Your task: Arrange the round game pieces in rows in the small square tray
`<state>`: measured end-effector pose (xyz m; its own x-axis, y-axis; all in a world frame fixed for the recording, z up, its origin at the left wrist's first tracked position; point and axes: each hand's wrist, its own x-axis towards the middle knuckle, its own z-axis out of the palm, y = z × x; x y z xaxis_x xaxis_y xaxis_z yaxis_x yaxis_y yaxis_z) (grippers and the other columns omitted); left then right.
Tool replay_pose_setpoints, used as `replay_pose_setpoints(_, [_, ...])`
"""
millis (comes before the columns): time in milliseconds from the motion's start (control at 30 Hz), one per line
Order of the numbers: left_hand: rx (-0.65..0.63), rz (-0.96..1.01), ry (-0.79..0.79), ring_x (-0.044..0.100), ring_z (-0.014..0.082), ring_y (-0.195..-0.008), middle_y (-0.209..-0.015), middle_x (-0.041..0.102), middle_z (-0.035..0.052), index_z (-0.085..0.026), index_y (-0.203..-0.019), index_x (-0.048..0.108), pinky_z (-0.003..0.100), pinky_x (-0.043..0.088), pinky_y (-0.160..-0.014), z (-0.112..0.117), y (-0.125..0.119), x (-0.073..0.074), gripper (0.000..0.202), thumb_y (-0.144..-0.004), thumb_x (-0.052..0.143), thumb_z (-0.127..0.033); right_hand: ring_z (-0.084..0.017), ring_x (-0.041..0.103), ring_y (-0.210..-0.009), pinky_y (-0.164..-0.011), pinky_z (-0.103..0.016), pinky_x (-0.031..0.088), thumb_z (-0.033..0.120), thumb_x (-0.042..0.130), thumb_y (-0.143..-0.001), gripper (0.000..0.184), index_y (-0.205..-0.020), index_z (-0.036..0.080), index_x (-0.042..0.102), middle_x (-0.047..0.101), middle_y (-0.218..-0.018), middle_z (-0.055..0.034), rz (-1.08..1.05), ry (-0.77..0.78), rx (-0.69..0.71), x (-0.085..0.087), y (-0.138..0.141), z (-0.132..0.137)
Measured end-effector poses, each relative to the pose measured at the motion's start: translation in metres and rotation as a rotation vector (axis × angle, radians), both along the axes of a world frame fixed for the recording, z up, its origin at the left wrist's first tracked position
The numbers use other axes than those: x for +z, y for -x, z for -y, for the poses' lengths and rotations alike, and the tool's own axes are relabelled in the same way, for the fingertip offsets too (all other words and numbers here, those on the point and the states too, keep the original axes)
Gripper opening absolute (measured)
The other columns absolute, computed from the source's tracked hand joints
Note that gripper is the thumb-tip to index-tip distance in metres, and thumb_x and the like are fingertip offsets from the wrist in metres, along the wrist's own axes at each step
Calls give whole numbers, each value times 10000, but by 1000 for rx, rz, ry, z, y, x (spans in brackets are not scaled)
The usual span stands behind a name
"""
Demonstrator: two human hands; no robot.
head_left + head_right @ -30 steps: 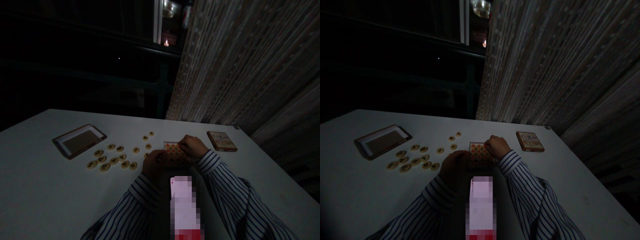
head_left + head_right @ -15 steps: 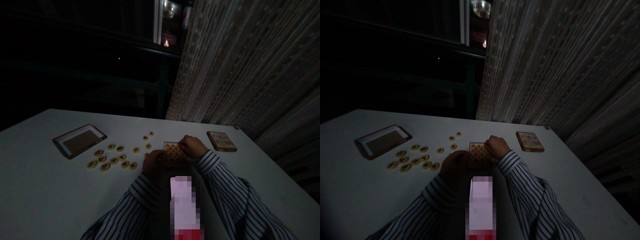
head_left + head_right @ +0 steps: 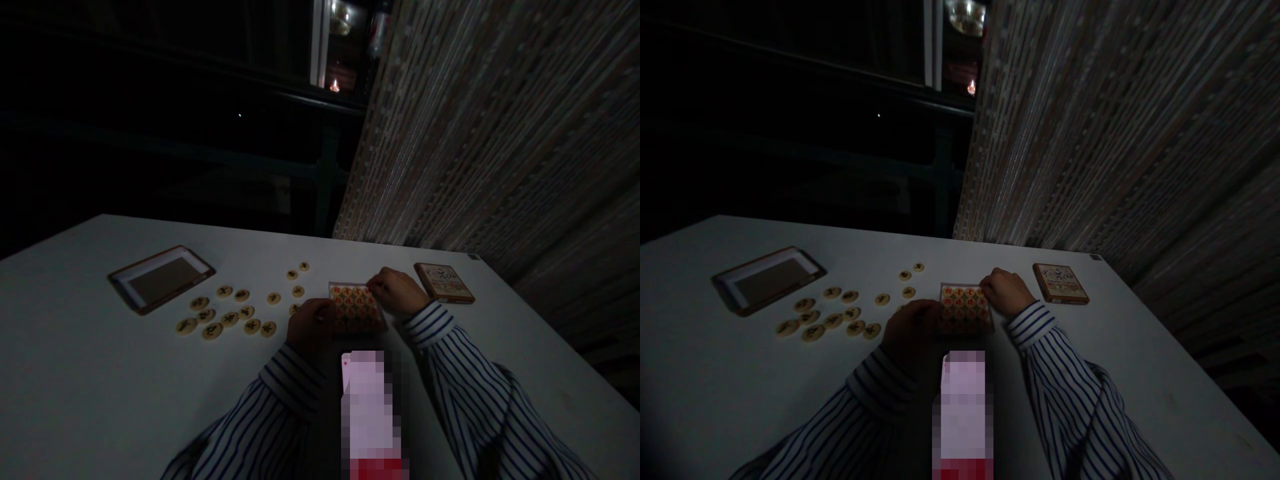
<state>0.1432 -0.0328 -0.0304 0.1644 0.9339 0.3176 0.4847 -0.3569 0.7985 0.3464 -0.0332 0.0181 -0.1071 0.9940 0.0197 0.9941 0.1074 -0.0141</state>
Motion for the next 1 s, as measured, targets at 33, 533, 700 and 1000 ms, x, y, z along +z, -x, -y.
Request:
replay_pose_setpoints(33, [10, 1, -2, 594, 137, -668, -743, 654, 21, -172, -740, 634, 274, 490, -624, 1, 0, 1, 183, -728, 493, -288, -147, 531, -842, -723, -228, 340, 287, 374, -822, 293, -958, 228, 627, 579, -912, -50, 3, -3, 0, 0, -2, 1])
replay_pose_setpoints(533, [17, -23, 15, 600, 140, -668, -750, 655, 18, -174, -755, 633, 282, 490, -633, 0, 1, 4, 210, -733, 469, -302, -161, 538, -820, -682, -245, 347, 268, 398, -796, 279, -947, 234, 629, 582, -915, -53, 50, 5, -21, -8, 0, -1])
replay_pose_setpoints(700, [12, -40, 24, 599, 144, -677, -757, 654, 23, -171, -769, 634, 284, 492, -629, 0, 1, 4, 212, -733, 471, -302, -157, 541, -803, -691, -249, 358, 276, 407, -797, 268, -952, 229, 621, 584, -898, -52, -10, -53, -36, -8, -2, 3])
replay_pose_setpoints(1000, [-94, -155, 25, 597, 169, -779, -845, 644, 51, -151, -885, 602, 306, 486, -698, 1, 4, -2, 236, -746, 446, -262, -143, 549, -754, -688, -269, 422, 288, 463, -772, 350, -1089, 154, 523, 602, -912, -68, -394, -199, -80, -28, -10, 52])
